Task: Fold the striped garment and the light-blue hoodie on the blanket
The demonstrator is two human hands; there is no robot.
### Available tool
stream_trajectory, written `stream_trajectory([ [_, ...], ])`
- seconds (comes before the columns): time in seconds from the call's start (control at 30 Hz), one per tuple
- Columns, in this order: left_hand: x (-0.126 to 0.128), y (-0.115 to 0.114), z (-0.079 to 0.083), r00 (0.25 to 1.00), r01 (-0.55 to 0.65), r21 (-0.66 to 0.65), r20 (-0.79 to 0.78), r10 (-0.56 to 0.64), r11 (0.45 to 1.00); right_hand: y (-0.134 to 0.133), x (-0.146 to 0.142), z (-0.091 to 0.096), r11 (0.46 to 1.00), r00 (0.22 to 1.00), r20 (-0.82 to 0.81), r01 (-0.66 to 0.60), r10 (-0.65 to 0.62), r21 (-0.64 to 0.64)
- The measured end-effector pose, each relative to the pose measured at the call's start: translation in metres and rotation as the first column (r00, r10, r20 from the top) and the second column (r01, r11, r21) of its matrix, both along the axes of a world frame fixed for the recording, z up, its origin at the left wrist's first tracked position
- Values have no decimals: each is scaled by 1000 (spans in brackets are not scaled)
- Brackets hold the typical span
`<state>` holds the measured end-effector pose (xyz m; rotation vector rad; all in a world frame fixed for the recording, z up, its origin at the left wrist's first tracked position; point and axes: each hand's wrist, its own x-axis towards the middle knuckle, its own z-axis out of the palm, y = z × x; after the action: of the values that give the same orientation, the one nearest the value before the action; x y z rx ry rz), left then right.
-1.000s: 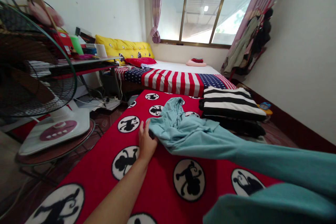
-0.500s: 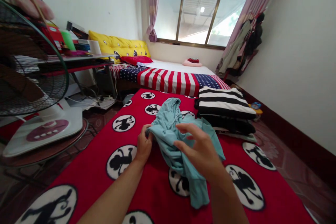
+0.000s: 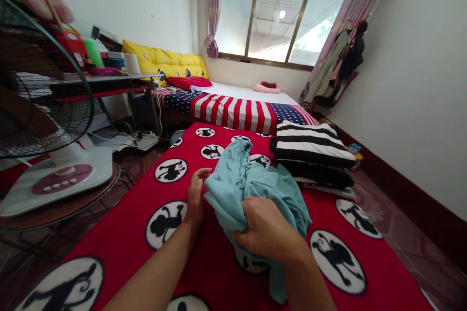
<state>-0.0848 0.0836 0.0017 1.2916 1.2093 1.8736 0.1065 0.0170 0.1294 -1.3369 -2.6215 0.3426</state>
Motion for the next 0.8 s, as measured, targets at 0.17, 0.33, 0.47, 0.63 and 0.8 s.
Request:
stream_trajectory([
  [0.17,-17,20,-10,995,32,-143,100,-17,989,-20,4,22,899,922,-323,-315,215,-303],
  [0.33,-19,20,-4,981,183,-191,-34,-193,964,16,3,-8,983,877,-466,38,-120,-182],
  [0.47,-12,12,0,903,208,-182,-341,-260,961,52,11,-55,887,864,-234,462,-446,18],
  [0.63,-1,9,-5,775,184,-143,-588,-233,972,69,24,-79,843,839,-101,537,-535,-4],
  [0.8,0,6,3,819,83,-57,-565,-101,995,70,44,-57,870,715,-503,451,-486,-200],
])
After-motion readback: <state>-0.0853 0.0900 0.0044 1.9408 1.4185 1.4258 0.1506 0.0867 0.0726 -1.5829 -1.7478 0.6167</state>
